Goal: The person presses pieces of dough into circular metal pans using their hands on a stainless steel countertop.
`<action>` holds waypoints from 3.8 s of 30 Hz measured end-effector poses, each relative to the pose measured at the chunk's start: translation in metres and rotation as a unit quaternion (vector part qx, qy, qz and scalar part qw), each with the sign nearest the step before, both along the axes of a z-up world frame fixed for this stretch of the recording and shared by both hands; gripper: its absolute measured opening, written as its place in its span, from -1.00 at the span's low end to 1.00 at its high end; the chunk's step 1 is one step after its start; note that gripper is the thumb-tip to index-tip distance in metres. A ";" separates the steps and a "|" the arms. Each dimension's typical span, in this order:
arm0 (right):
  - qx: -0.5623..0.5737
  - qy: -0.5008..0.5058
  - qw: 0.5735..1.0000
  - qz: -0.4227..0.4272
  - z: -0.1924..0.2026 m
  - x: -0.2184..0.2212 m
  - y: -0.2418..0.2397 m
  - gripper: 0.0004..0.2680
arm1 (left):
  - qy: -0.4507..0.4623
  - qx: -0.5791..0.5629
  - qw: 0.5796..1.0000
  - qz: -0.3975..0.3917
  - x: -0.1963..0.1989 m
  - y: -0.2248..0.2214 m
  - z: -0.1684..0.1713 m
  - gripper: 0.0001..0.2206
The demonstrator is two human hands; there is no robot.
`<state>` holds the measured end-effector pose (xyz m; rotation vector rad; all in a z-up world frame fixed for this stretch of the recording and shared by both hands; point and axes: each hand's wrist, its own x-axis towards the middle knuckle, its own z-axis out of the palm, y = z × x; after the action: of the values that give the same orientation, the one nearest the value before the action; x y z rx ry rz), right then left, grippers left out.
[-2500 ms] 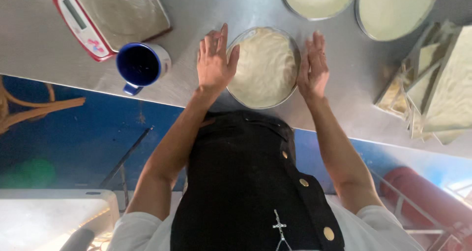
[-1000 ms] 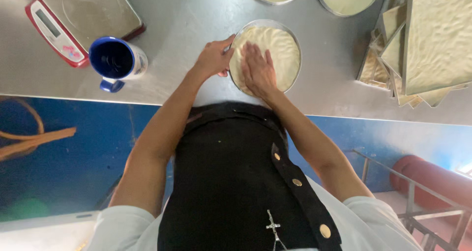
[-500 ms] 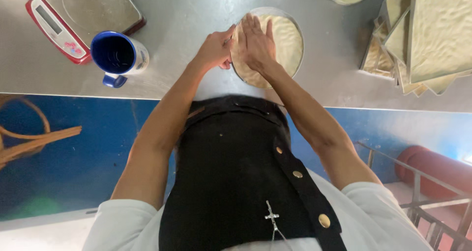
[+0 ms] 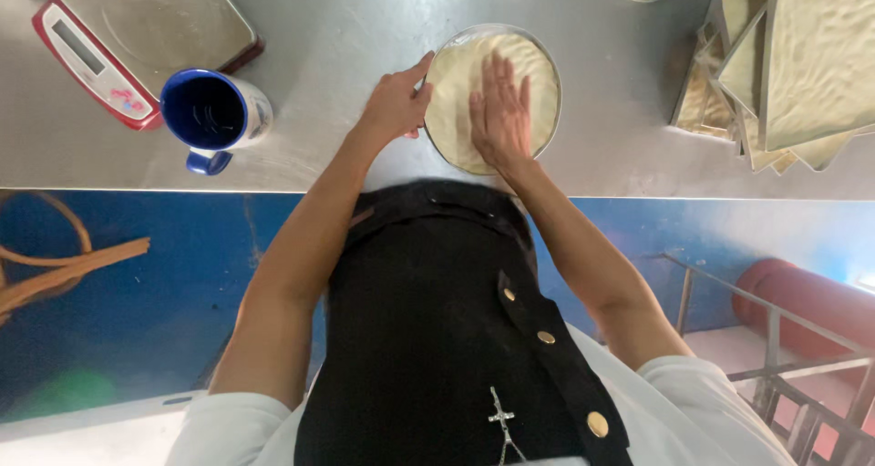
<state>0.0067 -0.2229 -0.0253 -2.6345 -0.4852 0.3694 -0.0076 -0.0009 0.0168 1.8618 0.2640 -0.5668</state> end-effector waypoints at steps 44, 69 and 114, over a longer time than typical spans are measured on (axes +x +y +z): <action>-0.134 0.064 0.977 0.153 0.037 0.011 0.067 -0.51 | 0.030 -0.099 0.995 -0.011 0.000 0.012 -0.037 -0.46; -0.127 -0.052 0.985 0.103 0.009 0.020 0.015 -0.50 | 0.024 -0.059 0.998 -0.007 0.010 0.011 0.009 -0.51; -0.074 -0.096 0.986 0.113 0.031 -0.006 0.011 -0.53 | -0.057 0.102 0.990 -0.078 0.010 0.000 -0.012 -0.52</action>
<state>0.0003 -0.2122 0.0060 -2.7801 -0.8558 0.2294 0.0021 -0.0008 0.0044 2.1187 0.1034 -0.5524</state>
